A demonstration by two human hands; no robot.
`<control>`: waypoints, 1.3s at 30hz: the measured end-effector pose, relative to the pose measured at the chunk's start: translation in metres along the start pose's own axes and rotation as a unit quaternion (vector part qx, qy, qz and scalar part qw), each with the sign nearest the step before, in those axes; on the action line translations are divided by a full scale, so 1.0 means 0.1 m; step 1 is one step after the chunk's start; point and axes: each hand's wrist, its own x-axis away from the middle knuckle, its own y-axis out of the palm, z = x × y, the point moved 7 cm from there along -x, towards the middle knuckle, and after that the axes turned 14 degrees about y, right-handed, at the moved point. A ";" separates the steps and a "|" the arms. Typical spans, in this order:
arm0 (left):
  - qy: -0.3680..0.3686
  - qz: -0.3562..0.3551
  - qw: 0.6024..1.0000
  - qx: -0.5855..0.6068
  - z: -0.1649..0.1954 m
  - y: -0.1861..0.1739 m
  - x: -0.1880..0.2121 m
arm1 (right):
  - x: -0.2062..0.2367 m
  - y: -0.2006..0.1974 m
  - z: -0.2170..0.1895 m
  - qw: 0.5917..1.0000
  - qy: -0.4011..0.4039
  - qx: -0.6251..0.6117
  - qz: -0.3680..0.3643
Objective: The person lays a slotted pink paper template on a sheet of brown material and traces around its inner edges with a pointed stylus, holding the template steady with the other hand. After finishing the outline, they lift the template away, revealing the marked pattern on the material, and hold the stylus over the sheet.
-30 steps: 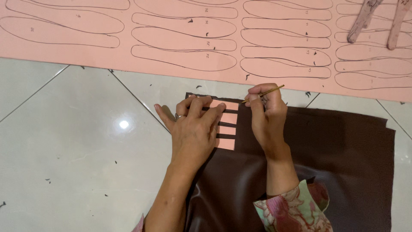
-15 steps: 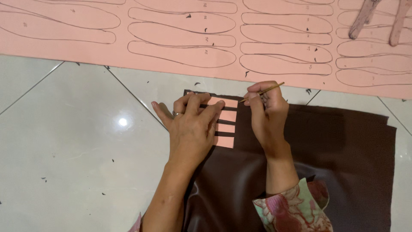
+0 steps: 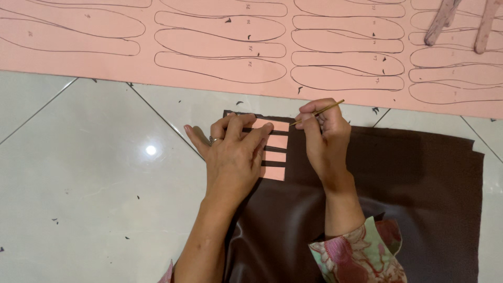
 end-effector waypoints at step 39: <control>0.000 -0.010 1.000 0.006 0.01 0.01 0.00 | -0.02 -0.17 0.10 0.993 0.031 -0.111 -0.017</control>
